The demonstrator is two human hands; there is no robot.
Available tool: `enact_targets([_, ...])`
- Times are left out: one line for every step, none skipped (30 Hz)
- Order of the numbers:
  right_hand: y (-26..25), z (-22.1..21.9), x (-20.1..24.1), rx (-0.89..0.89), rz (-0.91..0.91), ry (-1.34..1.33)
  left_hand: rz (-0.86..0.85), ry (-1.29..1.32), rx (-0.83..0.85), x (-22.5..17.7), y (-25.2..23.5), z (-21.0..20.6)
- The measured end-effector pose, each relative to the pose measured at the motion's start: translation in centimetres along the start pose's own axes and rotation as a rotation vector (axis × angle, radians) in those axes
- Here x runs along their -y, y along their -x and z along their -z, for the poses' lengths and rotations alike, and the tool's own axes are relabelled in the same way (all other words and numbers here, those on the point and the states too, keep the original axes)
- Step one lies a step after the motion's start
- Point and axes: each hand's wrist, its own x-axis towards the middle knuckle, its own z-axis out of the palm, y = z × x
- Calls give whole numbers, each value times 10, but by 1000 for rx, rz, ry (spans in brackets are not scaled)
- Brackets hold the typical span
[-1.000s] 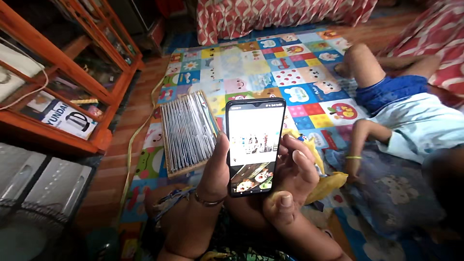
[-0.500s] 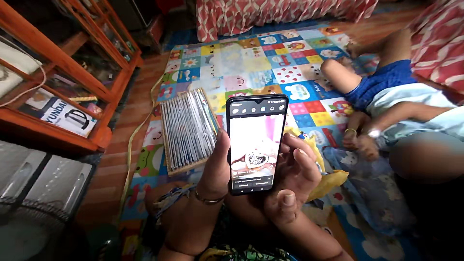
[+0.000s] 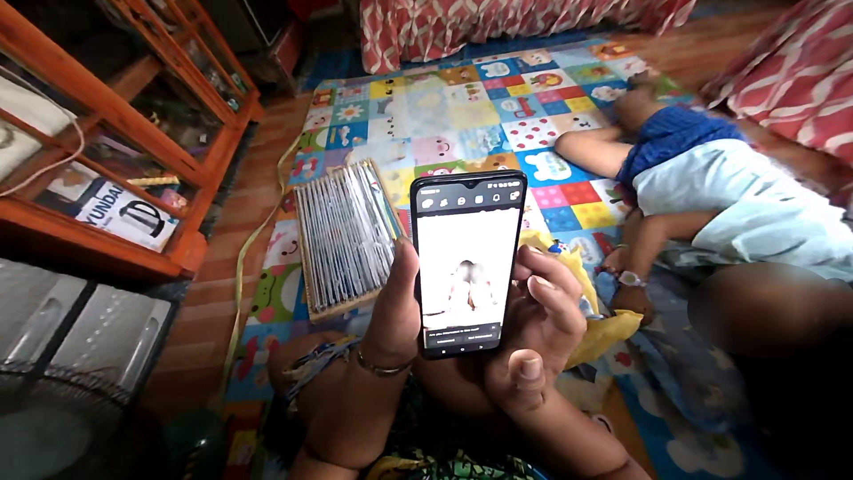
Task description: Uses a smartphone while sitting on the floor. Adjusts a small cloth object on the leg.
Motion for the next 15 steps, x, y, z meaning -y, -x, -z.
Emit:
enact_targets([0, 0, 0, 0, 0, -7, -2, 0, 1, 0, 0, 0])
enact_targets([0, 0, 0, 0, 1, -12, -5, -5, -1, 0, 0, 0])
enact_targets([0, 0, 0, -1, 1, -9, -5, -10, -11, 0, 0, 0])
enact_targets([0, 0, 0, -3, -1, -6, -3, -6, -22, 1, 0, -1])
enact_targets([0, 0, 0, -4, -5, -4, -4, -1, -20, 1, 0, -1])
enact_targets([0, 0, 1, -4, -6, -4, -7, 5, -13, 1, 0, 0])
enact_targets([0, 0, 1, -2, -6, -2, -6, 9, -9, 1, 0, 0])
enact_targets([0, 0, 1, -2, -4, 4, -3, 10, -10, 1, 0, 0])
enact_targets([0, 0, 1, -3, -1, 9, -2, 14, -10, 0, -1, -1])
enact_targets([0, 0, 1, -4, 0, 14, -2, 14, -21, -1, 0, -3])
enact_targets([0, -1, 1, -5, 0, 13, -7, 6, -66, -2, 0, -7])
enact_targets([0, -1, 1, -9, -2, 5, -13, -11, -139, -4, 0, -14])
enact_targets([0, -1, 1, -11, -3, -3, -7, -32, -187, -4, 0, -18])
enact_targets([0, -1, 1, -10, -3, -7, -5, -30, -199, -5, 0, -19])
enact_targets([0, -1, 1, -8, -2, -12, -9, -14, -173, -4, 0, -18])
